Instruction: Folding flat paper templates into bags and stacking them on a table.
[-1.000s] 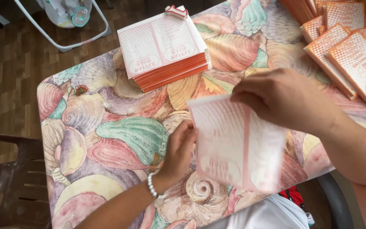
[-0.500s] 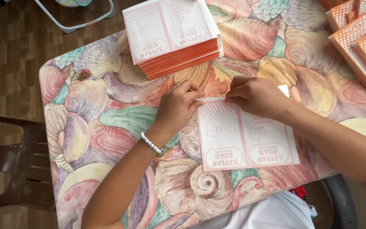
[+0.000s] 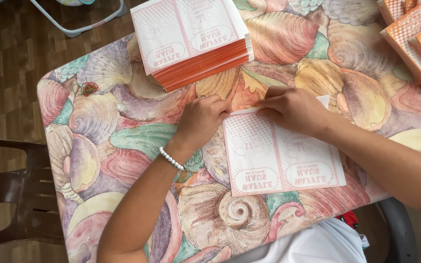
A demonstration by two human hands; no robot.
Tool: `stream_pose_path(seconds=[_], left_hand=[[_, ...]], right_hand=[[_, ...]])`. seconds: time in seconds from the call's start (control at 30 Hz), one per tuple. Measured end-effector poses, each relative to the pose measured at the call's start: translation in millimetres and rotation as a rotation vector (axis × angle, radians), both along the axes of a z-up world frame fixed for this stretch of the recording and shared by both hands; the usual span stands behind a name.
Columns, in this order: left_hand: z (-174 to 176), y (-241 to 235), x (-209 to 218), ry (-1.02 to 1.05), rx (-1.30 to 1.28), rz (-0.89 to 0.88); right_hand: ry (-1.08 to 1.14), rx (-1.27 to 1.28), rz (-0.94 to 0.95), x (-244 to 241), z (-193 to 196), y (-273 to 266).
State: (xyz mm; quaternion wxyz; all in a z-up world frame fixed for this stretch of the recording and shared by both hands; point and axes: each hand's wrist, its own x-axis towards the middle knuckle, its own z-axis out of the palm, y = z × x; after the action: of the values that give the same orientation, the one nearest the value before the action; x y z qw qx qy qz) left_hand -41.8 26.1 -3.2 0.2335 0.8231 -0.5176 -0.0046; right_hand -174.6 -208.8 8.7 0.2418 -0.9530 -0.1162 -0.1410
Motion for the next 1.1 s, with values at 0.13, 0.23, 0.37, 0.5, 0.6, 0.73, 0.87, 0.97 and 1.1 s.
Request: stream_pose_path(seconds=[0.13,0.23,0.37,0.5,0.6,0.73,0.87,0.97,1.1], left_hand=[[-6,2,-1,-0.213,-0.001,-0.052],[-10,3,-1,-0.26,-0.017,-0.072],[-8,5,-1,-0.291,-0.047,-0.095],[-1,5,-3,-0.278,-0.07,-0.104],[3,6,-3,-0.278,-0.084,-0.105],[7,7,-3,-0.276,-0.095,-0.145],[23,5,-13,-0.374,-0.084,-0.173],[29,5,-16,-0.469,-0.052,-0.191],[30,3,-20,-0.551,0.008,-0.249]], right_hand=[[-0.041,-0.031,-0.009,-2,4,-4],[-0.049,-0.143,-0.009,-5,7,-8],[0.001,-0.241,-0.017,-8,9,-15],[0.009,-0.272,-0.017,-7,16,-14],[0.06,-0.261,-0.04,-8,18,-18],[0.055,-0.325,0.022,-9,29,-17],[0.109,-0.366,0.138,-9,26,-23],[0.126,-0.455,0.166,-13,25,-20],[0.088,-0.525,0.179,-18,25,-13]])
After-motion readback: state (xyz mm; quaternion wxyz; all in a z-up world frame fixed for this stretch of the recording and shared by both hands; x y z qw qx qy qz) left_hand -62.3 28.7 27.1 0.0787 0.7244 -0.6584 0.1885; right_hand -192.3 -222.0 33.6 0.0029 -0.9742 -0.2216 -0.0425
